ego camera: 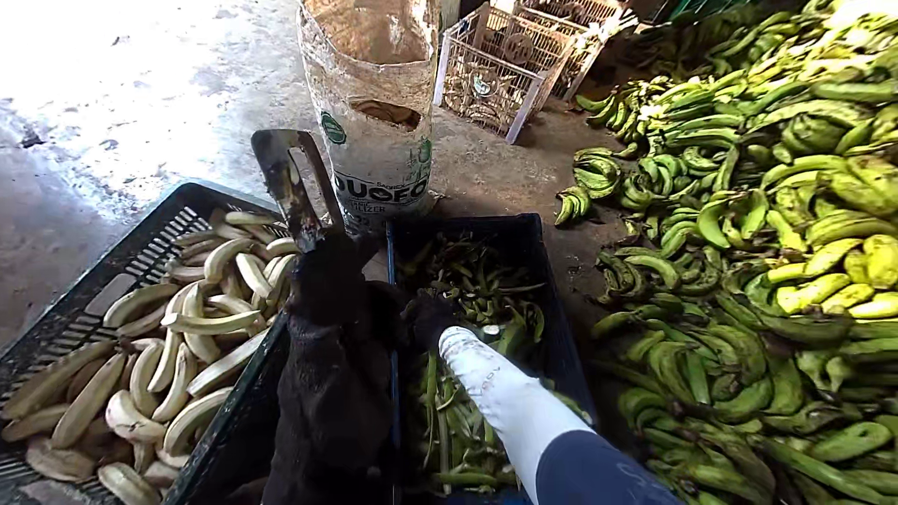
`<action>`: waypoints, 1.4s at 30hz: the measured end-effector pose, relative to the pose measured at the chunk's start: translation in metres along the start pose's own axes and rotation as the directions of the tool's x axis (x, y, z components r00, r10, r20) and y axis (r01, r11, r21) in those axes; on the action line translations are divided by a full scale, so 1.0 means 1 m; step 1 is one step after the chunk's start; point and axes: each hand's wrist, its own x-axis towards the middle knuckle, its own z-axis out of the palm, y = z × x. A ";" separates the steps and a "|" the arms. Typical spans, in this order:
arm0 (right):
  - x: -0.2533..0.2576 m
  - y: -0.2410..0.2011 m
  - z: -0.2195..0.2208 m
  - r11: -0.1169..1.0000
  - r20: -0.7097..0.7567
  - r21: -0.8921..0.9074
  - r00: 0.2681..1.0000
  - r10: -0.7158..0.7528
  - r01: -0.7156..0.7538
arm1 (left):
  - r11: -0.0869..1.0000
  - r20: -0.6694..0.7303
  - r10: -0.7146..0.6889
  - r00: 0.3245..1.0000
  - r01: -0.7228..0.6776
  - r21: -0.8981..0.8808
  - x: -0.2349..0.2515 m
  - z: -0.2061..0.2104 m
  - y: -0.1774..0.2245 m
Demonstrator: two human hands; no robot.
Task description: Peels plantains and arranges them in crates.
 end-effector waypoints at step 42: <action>-0.317 0.112 -0.020 -0.319 -0.631 0.633 0.709 0.315 0.705 | -0.092 -0.122 -0.664 0.738 0.081 0.992 -0.019 0.170 -0.060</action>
